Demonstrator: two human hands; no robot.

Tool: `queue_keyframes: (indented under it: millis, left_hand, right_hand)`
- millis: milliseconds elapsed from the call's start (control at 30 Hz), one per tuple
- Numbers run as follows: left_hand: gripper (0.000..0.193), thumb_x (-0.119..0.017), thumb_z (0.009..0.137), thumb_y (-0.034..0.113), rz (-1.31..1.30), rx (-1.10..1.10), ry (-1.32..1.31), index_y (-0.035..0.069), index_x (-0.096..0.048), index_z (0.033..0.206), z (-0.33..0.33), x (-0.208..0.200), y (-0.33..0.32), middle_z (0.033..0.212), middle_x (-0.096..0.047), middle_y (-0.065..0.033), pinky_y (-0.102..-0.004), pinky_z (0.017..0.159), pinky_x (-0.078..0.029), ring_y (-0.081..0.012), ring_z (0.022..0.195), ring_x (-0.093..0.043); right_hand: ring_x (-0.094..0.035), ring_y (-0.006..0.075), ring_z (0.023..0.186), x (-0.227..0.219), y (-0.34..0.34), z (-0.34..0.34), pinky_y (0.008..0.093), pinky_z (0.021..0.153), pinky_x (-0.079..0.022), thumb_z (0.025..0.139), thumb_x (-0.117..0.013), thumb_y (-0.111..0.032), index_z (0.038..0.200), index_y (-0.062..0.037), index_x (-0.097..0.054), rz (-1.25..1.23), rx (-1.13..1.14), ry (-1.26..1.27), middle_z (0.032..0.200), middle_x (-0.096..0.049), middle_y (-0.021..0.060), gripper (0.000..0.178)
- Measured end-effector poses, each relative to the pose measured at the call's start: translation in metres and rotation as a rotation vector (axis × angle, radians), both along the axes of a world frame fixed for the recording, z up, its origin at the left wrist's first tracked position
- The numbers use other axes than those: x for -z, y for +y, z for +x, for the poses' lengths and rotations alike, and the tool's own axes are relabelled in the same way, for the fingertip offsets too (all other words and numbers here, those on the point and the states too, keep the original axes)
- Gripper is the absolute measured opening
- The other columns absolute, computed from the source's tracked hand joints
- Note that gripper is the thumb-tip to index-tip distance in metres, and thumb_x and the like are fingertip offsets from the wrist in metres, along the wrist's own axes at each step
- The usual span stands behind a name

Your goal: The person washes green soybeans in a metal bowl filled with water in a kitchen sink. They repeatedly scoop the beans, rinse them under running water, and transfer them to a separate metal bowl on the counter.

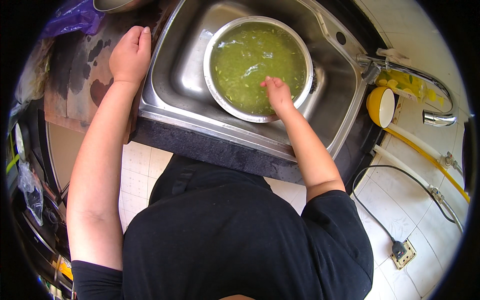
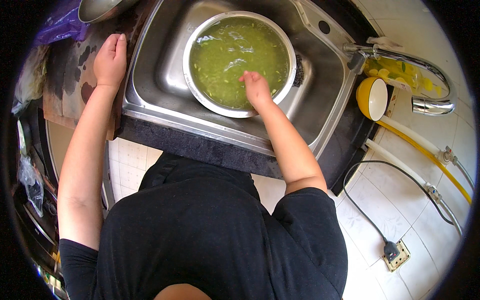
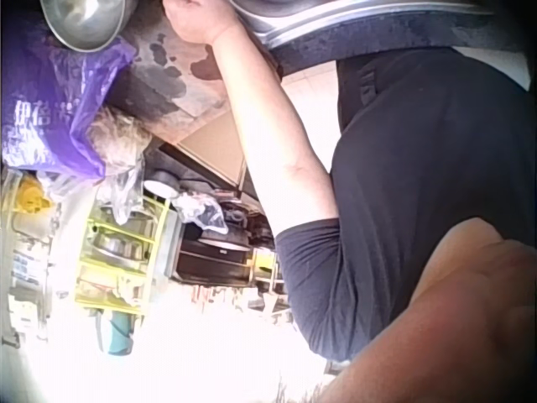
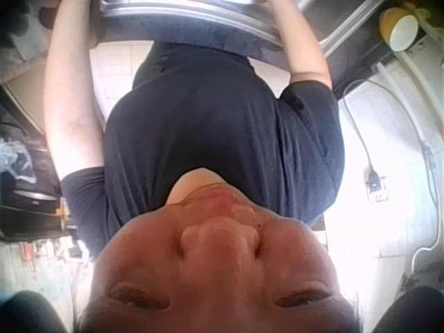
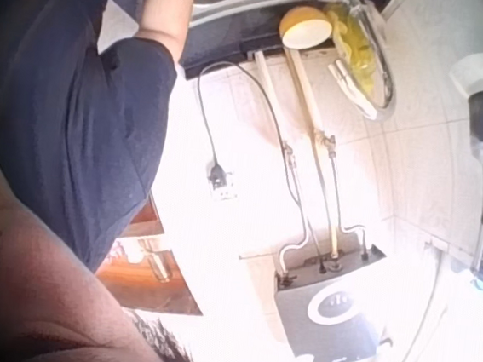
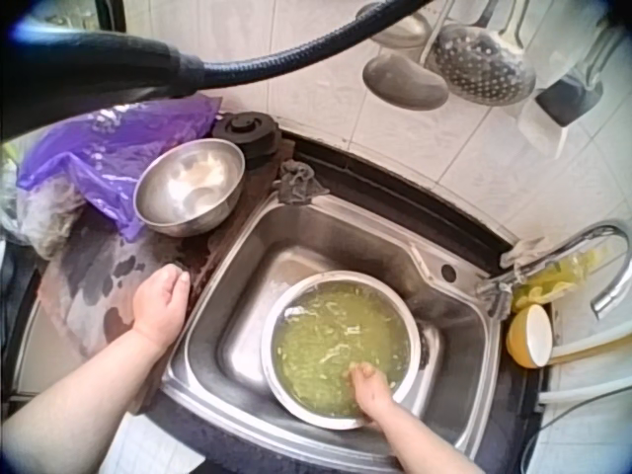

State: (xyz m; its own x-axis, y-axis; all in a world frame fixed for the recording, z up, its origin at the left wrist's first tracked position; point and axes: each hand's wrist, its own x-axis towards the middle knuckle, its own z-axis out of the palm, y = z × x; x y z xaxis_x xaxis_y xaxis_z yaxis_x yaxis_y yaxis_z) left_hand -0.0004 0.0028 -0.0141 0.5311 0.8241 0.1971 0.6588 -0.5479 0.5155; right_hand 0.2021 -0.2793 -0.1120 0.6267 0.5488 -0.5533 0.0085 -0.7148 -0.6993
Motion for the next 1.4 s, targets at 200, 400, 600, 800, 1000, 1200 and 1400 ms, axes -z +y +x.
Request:
queue_keyframes:
  millis: [200, 400, 600, 800, 1000, 1200, 1400]
  left_hand:
    - [0.027, -0.043, 0.086, 0.035, -0.003, -0.002, 0.001, 0.012, -0.056, 0.082, 0.001, -0.001, -0.001, 0.078, -0.059, -0.0091, -0.038, 0.06, -0.043, -0.0305, 0.074, -0.055]
    - [0.026, -0.043, 0.085, 0.034, 0.004, 0.001, 0.006, 0.012, -0.056, 0.081, 0.001, -0.002, -0.001, 0.077, -0.059, -0.0094, -0.0387, 0.059, -0.042, -0.031, 0.074, -0.055]
    - [0.025, -0.044, 0.085, 0.033, 0.007, 0.012, -0.017, 0.011, -0.056, 0.08, 0.001, -0.003, -0.002, 0.077, -0.059, -0.0092, -0.0383, 0.059, -0.042, -0.0304, 0.074, -0.055]
    - [0.026, -0.044, 0.086, 0.032, 0.009, 0.012, -0.019, 0.01, -0.055, 0.081, 0.001, -0.003, -0.002, 0.075, -0.057, -0.0099, -0.0347, 0.059, -0.042, -0.0289, 0.07, -0.054]
    - [0.025, -0.044, 0.084, 0.032, 0.009, -0.003, -0.002, 0.011, -0.055, 0.077, 0.001, -0.006, -0.003, 0.078, -0.059, -0.007, -0.0384, 0.06, -0.042, -0.0291, 0.074, -0.055]
    - [0.026, -0.045, 0.084, 0.033, 0.029, 0.008, -0.02, 0.011, -0.056, 0.078, 0.003, -0.003, -0.002, 0.077, -0.059, -0.0074, -0.0388, 0.06, -0.043, -0.0292, 0.073, -0.056]
    - [0.025, -0.044, 0.084, 0.034, 0.016, -0.004, 0.009, 0.013, -0.056, 0.078, 0.0, -0.001, 0.0, 0.076, -0.059, -0.008, -0.0392, 0.059, -0.043, -0.0297, 0.073, -0.056]
  right_hand:
    - [-0.055, 0.0337, 0.076, -0.012, 0.035, 0.014, 0.0409, 0.071, -0.042, 0.08, -0.046, -0.026, 0.075, -0.0039, -0.061, -0.021, -0.336, -0.501, 0.08, -0.059, 0.0153, 0.027]
    - [-0.055, 0.033, 0.084, -0.023, 0.101, 0.001, 0.0418, 0.074, -0.044, 0.079, -0.046, -0.018, 0.082, -0.0028, -0.058, -0.06, -0.455, -0.732, 0.09, -0.057, 0.0166, 0.019]
    - [-0.056, 0.0323, 0.088, -0.018, 0.138, -0.025, 0.0401, 0.076, -0.045, 0.08, -0.044, -0.014, 0.089, -0.0036, -0.055, -0.172, -0.489, -0.648, 0.091, -0.057, 0.0194, 0.018]
    - [-0.057, 0.0356, 0.08, 0.009, 0.131, -0.014, 0.0425, 0.071, -0.045, 0.082, -0.043, -0.016, 0.084, -0.0048, -0.057, -0.06, -0.537, -0.564, 0.087, -0.059, 0.0201, 0.018]
    - [-0.057, 0.0364, 0.077, 0.003, 0.102, 0.0, 0.0415, 0.069, -0.045, 0.087, -0.044, -0.03, 0.088, -0.0055, -0.06, -0.115, -0.51, -0.447, 0.084, -0.059, 0.0201, 0.029]
    - [-0.06, 0.0255, 0.071, 0.026, 0.06, 0.009, 0.0338, 0.068, -0.046, 0.087, -0.044, -0.021, 0.107, -0.0061, -0.057, 0.105, -0.269, -0.232, 0.082, -0.062, 0.0147, 0.029]
    - [-0.058, 0.0141, 0.063, -0.019, 0.047, 0.0, 0.0275, 0.066, -0.046, 0.086, -0.047, -0.023, 0.111, -0.0117, -0.057, -0.064, -0.298, 0.034, 0.069, -0.062, 0.0069, 0.029]
